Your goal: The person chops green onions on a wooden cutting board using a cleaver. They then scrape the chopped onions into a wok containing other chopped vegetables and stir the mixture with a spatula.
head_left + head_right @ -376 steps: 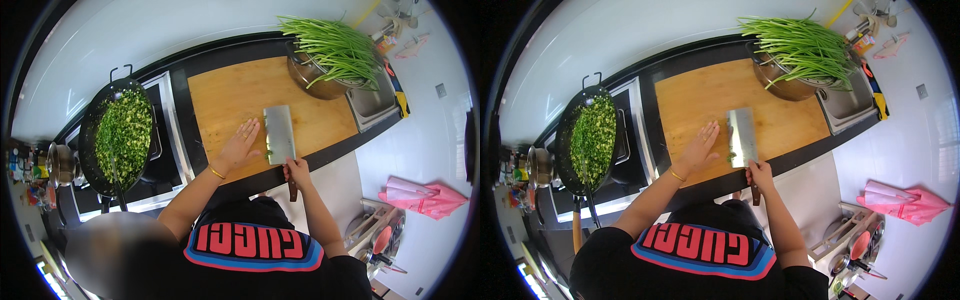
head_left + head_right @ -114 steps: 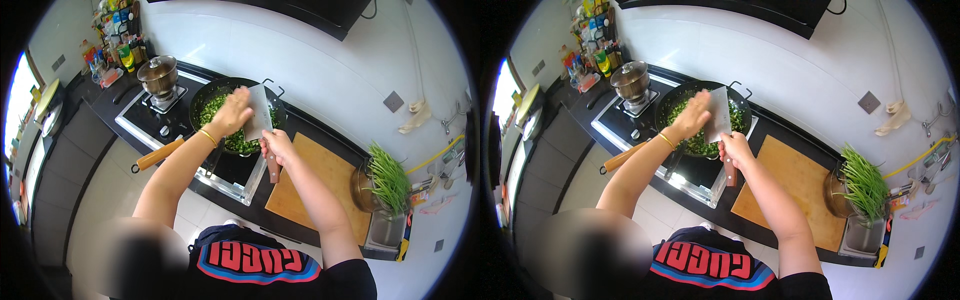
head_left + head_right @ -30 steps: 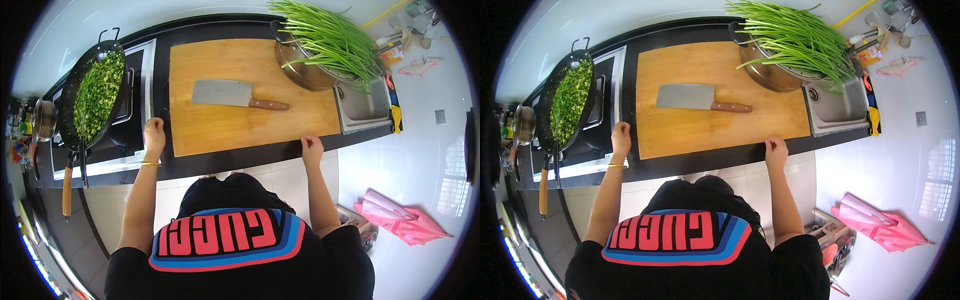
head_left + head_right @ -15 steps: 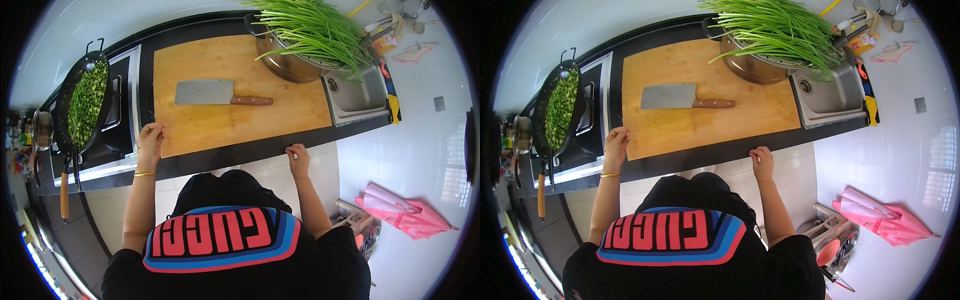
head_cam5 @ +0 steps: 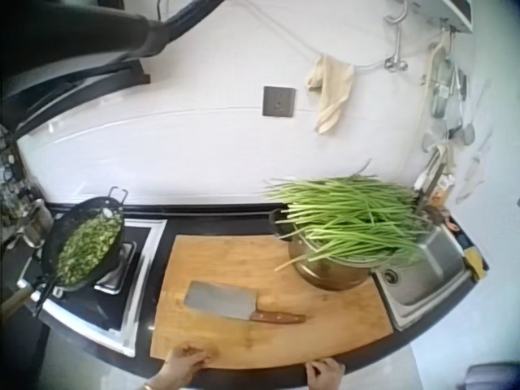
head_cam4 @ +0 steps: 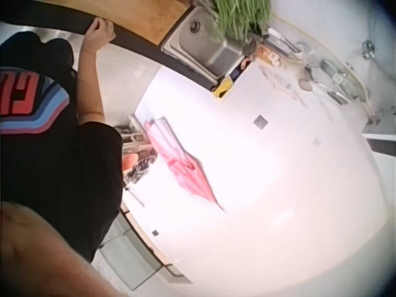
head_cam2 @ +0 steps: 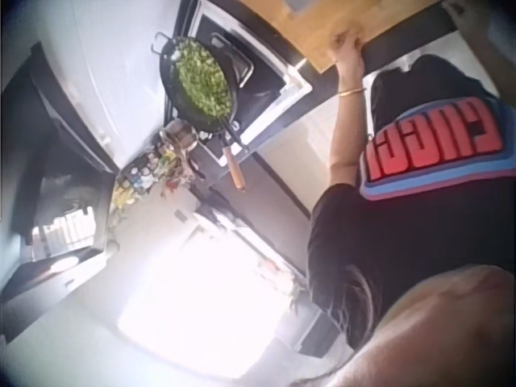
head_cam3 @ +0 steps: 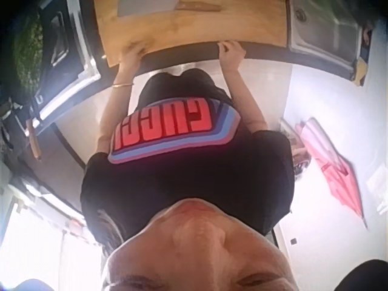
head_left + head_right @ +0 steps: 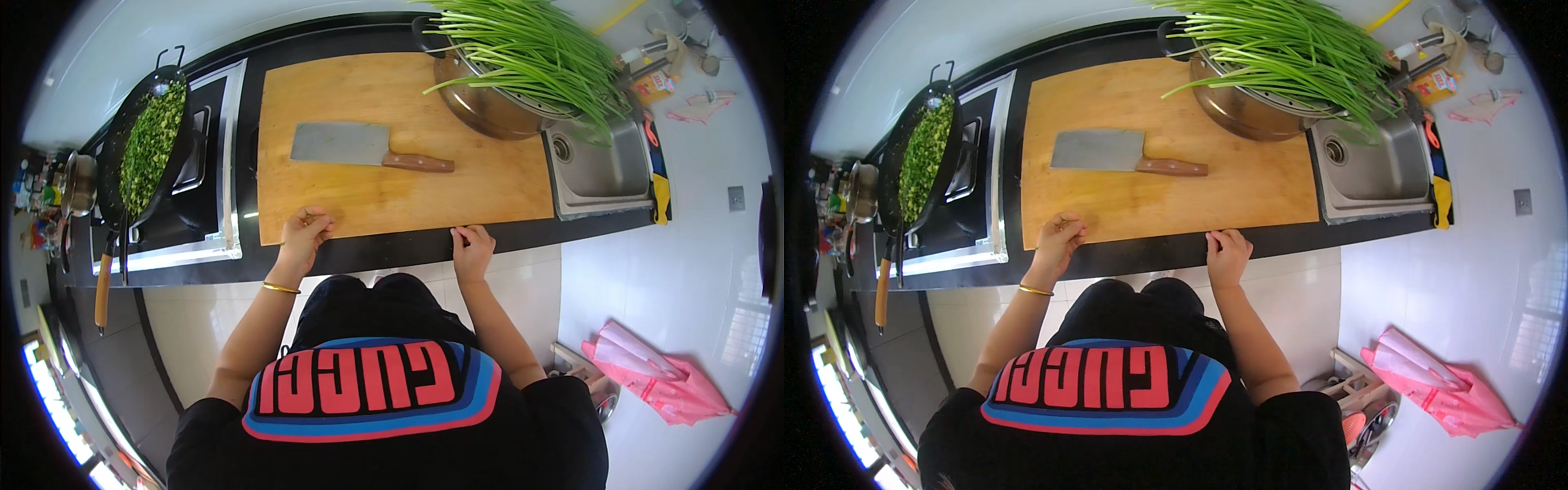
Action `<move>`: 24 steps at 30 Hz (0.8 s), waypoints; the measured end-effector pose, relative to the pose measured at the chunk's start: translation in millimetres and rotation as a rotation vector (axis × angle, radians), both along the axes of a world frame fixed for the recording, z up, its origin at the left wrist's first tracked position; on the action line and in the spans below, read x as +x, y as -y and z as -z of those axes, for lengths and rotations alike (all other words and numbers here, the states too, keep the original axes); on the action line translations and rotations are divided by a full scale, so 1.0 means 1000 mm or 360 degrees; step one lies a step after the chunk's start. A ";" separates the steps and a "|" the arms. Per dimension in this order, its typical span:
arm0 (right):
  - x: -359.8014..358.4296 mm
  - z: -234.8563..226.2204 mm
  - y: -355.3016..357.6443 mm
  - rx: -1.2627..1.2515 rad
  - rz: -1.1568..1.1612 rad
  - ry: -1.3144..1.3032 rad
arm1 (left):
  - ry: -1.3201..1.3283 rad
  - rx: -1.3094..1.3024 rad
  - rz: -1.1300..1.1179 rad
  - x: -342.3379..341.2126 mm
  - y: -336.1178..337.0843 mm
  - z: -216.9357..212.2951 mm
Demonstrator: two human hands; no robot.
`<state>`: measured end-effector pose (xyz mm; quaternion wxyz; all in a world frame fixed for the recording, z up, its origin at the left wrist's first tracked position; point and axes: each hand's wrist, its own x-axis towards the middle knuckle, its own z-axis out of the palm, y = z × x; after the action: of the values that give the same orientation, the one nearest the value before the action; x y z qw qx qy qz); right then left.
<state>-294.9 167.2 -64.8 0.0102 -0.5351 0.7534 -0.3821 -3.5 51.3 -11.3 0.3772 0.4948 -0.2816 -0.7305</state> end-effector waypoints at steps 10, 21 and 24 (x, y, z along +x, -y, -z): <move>-0.035 -0.014 -0.018 0.0077 -0.0159 0.0528 | 0.0053 0.0063 0.0205 -0.021 -0.016 0.002; -0.032 -0.004 -0.033 0.0057 -0.0394 -0.0136 | 0.0088 0.0085 0.0435 -0.017 -0.017 0.001; -0.019 -0.009 -0.026 -0.0021 -0.0433 -0.0117 | 0.0117 0.0078 0.0397 -0.012 -0.018 -0.002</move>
<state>-314.2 193.3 -55.5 0.0308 -0.6460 0.6711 -0.3624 -15.0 69.3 -8.8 0.2607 0.4915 -0.3365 -0.7598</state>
